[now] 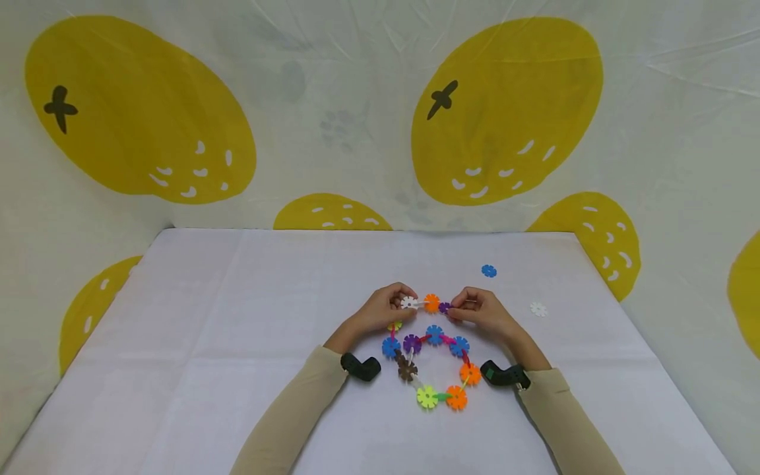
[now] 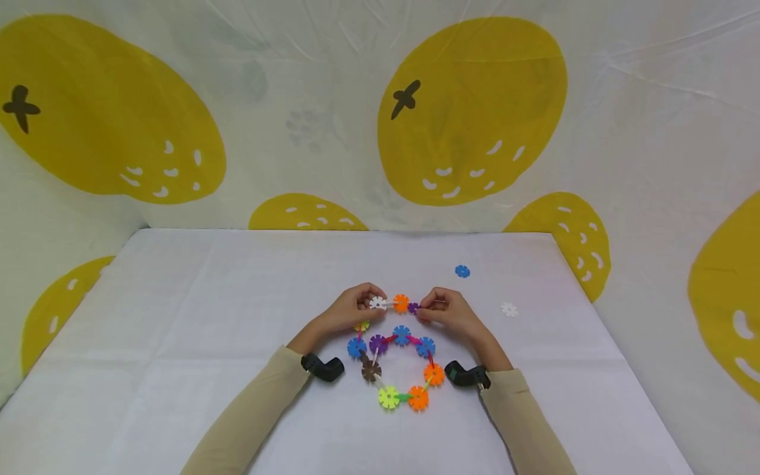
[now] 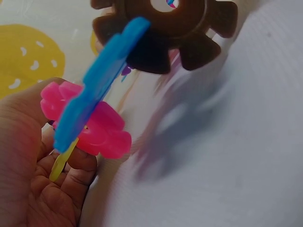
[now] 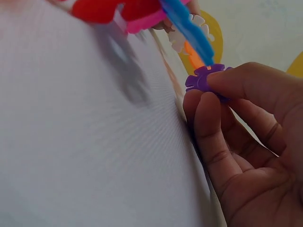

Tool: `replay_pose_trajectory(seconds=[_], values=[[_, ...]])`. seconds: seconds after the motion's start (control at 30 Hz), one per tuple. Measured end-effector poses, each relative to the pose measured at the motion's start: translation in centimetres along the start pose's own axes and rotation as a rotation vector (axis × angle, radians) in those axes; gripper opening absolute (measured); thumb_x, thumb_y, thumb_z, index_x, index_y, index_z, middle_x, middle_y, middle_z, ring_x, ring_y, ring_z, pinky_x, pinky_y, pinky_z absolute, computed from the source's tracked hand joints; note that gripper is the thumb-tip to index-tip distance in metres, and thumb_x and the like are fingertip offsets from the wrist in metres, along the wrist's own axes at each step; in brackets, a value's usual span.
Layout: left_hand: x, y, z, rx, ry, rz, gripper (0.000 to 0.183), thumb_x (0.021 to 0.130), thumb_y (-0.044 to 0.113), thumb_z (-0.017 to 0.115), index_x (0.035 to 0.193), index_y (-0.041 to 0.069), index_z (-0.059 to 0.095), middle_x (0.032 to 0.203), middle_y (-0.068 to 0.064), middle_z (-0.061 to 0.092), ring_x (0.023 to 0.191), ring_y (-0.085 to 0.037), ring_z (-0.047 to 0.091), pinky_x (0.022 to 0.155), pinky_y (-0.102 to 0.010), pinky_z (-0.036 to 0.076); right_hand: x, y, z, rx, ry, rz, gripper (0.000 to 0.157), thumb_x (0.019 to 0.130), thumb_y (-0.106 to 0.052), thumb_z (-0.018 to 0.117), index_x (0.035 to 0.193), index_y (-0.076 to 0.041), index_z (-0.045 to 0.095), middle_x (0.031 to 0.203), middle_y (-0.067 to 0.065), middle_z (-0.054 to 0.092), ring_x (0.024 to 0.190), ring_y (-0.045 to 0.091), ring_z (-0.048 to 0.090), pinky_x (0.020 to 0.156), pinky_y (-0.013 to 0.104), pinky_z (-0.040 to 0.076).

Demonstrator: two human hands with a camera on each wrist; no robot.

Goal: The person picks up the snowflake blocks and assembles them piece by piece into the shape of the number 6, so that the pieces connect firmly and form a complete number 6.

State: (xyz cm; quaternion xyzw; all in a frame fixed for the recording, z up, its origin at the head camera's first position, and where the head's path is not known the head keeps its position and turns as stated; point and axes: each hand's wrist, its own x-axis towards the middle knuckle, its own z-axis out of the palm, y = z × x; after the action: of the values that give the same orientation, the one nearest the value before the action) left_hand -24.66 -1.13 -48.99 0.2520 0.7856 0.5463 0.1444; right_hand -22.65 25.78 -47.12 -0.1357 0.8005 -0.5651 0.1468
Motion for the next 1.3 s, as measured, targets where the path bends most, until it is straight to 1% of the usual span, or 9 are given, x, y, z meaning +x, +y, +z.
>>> replay_pose_trajectory(seconds=[0.13,0.3,0.53,0.67,0.8,1.0,1.17,1.23,1.3], values=[[0.1,-0.1,0.0,-0.014,0.002,-0.005,0.032,0.088,0.015,0.072,0.116,0.005,0.062,0.082,-0.002,0.049,0.07,-0.013,0.044,0.061,-0.021,0.037,0.1,0.2,0.1,0.03,0.008,-0.017,0.02,0.09,-0.003,0.069,0.098,0.011,0.057,0.095,0.023,0.066,0.079,0.014,0.067,0.076,0.024,0.055],[0.1,-0.1,0.1,-0.021,-0.003,-0.009,0.032,0.088,0.016,0.072,0.116,0.006,0.061,0.083,-0.002,0.049,0.071,-0.012,0.044,0.062,-0.021,0.037,-0.1,0.2,0.1,0.068,-0.001,-0.02,0.019,0.09,-0.001,0.068,0.099,0.011,0.057,0.096,0.019,0.066,0.08,0.015,0.068,0.077,0.025,0.055],[0.3,-0.1,0.1,-0.021,-0.011,-0.008,0.03,0.09,0.018,0.07,0.116,0.007,0.061,0.085,-0.002,0.05,0.072,-0.012,0.044,0.063,-0.021,0.038,-0.1,0.2,0.1,0.048,0.011,-0.033,0.018,0.09,-0.003,0.069,0.099,0.009,0.058,0.102,0.018,0.064,0.087,0.014,0.069,0.082,0.022,0.053],[0.2,0.1,0.1,-0.032,-0.01,-0.013,0.022,0.099,0.023,0.059,0.113,0.007,0.062,0.09,-0.003,0.056,0.078,-0.012,0.048,0.069,-0.021,0.042,0.1,0.7,0.1,0.067,0.016,-0.052,0.017,0.089,0.0,0.068,0.098,0.01,0.058,0.101,0.02,0.064,0.087,0.014,0.069,0.082,0.023,0.053],[0.1,0.3,0.0,-0.024,-0.011,-0.025,0.024,0.103,0.024,0.049,0.111,0.007,0.064,0.096,-0.004,0.061,0.082,-0.013,0.051,0.074,-0.023,0.045,0.4,0.9,0.3,0.087,0.0,-0.07,0.017,0.089,0.0,0.068,0.097,0.011,0.058,0.1,0.02,0.065,0.087,0.015,0.069,0.082,0.024,0.054],[0.3,0.4,-0.1,0.034,-0.031,-0.044,0.028,0.102,0.03,0.053,0.112,0.009,0.069,0.098,-0.002,0.065,0.081,-0.012,0.053,0.073,-0.023,0.045,0.3,0.7,0.7,0.069,0.008,-0.067,0.017,0.088,-0.004,0.071,0.094,0.008,0.061,0.1,0.019,0.064,0.086,0.015,0.068,0.082,0.023,0.054],[0.5,0.5,-0.1,0.014,-0.037,-0.067,0.026,0.1,0.027,0.057,0.106,0.007,0.071,0.093,-0.002,0.066,0.076,-0.012,0.052,0.068,-0.022,0.045,0.4,0.9,0.8,0.087,0.013,-0.078,0.007,0.088,0.0,0.069,0.092,0.003,0.064,0.099,0.019,0.065,0.086,0.016,0.069,0.082,0.024,0.054],[0.6,0.5,-0.1,0.011,-0.036,-0.067,0.024,0.098,0.026,0.059,0.103,0.006,0.072,0.089,-0.002,0.065,0.074,-0.012,0.051,0.066,-0.022,0.044,0.5,1.0,0.9,0.088,0.009,-0.09,0.007,0.088,0.0,0.07,0.091,0.004,0.064,0.097,0.019,0.067,0.085,0.016,0.069,0.081,0.024,0.054],[0.6,0.5,-0.1,0.02,-0.034,-0.068,0.023,0.098,0.026,0.061,0.101,0.006,0.072,0.086,-0.001,0.064,0.073,-0.011,0.051,0.065,-0.022,0.044,0.6,1.1,0.9,0.082,0.002,-0.101,0.013,0.087,-0.003,0.071,0.091,0.007,0.064,0.094,0.018,0.068,0.083,0.015,0.069,0.08,0.024,0.054]])
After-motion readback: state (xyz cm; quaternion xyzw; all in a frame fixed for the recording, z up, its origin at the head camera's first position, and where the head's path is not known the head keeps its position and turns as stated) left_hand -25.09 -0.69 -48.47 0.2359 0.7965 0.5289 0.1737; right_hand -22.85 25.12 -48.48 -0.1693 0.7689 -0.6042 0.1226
